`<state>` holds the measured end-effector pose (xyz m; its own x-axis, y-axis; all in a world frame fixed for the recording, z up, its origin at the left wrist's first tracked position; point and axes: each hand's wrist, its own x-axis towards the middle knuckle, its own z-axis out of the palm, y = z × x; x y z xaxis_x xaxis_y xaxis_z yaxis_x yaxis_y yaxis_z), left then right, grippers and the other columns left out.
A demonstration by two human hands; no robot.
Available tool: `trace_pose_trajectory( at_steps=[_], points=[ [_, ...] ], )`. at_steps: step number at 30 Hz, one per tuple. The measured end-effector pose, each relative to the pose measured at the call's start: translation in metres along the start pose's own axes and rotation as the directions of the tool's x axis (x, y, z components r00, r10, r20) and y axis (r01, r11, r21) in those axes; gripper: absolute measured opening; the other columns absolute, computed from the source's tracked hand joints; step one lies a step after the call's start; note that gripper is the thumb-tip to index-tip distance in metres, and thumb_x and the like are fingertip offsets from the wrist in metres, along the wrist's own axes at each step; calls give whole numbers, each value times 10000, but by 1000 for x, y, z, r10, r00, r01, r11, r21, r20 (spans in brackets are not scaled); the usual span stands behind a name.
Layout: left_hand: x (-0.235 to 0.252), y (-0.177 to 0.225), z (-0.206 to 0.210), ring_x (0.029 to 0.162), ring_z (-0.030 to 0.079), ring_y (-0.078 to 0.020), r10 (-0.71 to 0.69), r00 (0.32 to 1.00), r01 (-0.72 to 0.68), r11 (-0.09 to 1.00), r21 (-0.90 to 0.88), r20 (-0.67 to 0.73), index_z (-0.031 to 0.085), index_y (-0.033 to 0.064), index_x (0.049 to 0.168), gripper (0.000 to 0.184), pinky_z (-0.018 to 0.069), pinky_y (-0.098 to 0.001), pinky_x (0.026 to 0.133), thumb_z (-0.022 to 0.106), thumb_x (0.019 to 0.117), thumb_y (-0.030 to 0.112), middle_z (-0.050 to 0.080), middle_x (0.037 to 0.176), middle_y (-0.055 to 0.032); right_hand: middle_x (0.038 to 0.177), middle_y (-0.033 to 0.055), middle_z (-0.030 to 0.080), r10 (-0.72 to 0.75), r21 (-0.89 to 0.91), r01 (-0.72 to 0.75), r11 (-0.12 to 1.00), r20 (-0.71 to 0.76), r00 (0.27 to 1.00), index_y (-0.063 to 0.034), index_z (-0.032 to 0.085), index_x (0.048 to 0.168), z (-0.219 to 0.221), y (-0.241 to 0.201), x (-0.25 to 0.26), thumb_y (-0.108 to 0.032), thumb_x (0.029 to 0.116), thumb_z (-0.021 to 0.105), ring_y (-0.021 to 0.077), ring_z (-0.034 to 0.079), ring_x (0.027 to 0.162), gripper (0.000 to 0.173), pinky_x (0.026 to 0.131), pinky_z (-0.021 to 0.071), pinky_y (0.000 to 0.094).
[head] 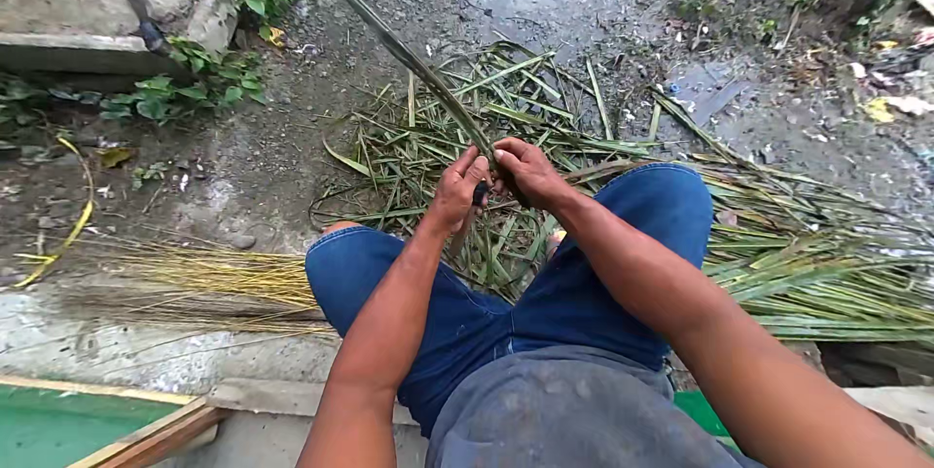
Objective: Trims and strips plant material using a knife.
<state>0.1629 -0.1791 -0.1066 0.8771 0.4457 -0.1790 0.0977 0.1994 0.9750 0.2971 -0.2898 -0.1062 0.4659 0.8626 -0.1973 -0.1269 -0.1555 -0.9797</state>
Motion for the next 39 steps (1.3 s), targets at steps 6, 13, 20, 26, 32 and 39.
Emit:
trace_pose_trajectory(
  at_steps=[6, 13, 20, 26, 32, 39],
  points=[
    [3, -3, 2, 542, 559, -93, 11, 1000, -11, 997, 74, -2, 303, 47, 1584, 527, 499, -231, 464, 414, 1104, 234, 635, 831, -35, 869, 92, 651, -21, 159, 39, 987, -115, 993, -3, 567, 1183, 3, -2, 4, -45, 1033, 552, 136, 619, 582, 157, 507, 543, 274],
    [7, -3, -6, 570, 566, -67, 203, 979, -200, 931, 305, 23, 385, -23, 1508, 505, 516, -236, 508, 430, 1086, 250, 652, 864, -22, 741, 59, 620, 29, 388, 1, 922, -72, 997, -26, 568, 1057, 6, -11, 8, -45, 1039, 528, 100, 537, 482, 47, 432, 473, 231],
    [8, -4, -31, 615, 583, -153, 500, 847, -449, 491, 747, 180, 611, -50, 1210, 418, 528, -321, 591, 494, 1066, 325, 624, 788, -114, 715, 46, 606, 39, 485, -51, 873, 35, 999, -39, 559, 991, 7, -16, 2, -32, 1042, 488, 82, 524, 476, 88, 428, 459, 212],
    [7, 19, -47, 765, 702, -322, 554, 771, -468, 157, 870, 315, 651, -54, 1182, 412, 591, -486, 664, 554, 1047, 323, 690, 952, -205, 745, 40, 642, -61, 449, 46, 892, 19, 998, -25, 604, 1026, 10, -20, -1, -9, 1024, 495, 73, 553, 497, 111, 442, 485, 210],
    [17, 39, -80, 928, 717, -333, 671, 740, -297, 284, 912, 32, 584, -107, 1340, 448, 575, -481, 863, 441, 1084, 232, 710, 1057, -266, 776, 50, 668, -67, 166, 53, 985, 76, 995, 23, 649, 1141, 13, -34, -19, -35, 1029, 547, 78, 574, 516, 162, 462, 498, 218],
    [10, 21, -63, 753, 675, -240, 607, 792, -361, 387, 849, 60, 641, -80, 1175, 412, 578, -432, 705, 460, 1076, 276, 685, 922, -189, 863, 66, 689, -152, 65, 149, 987, 48, 987, 13, 666, 1135, 15, -33, -3, -47, 1021, 570, 88, 594, 559, 161, 496, 515, 234]
  ],
)
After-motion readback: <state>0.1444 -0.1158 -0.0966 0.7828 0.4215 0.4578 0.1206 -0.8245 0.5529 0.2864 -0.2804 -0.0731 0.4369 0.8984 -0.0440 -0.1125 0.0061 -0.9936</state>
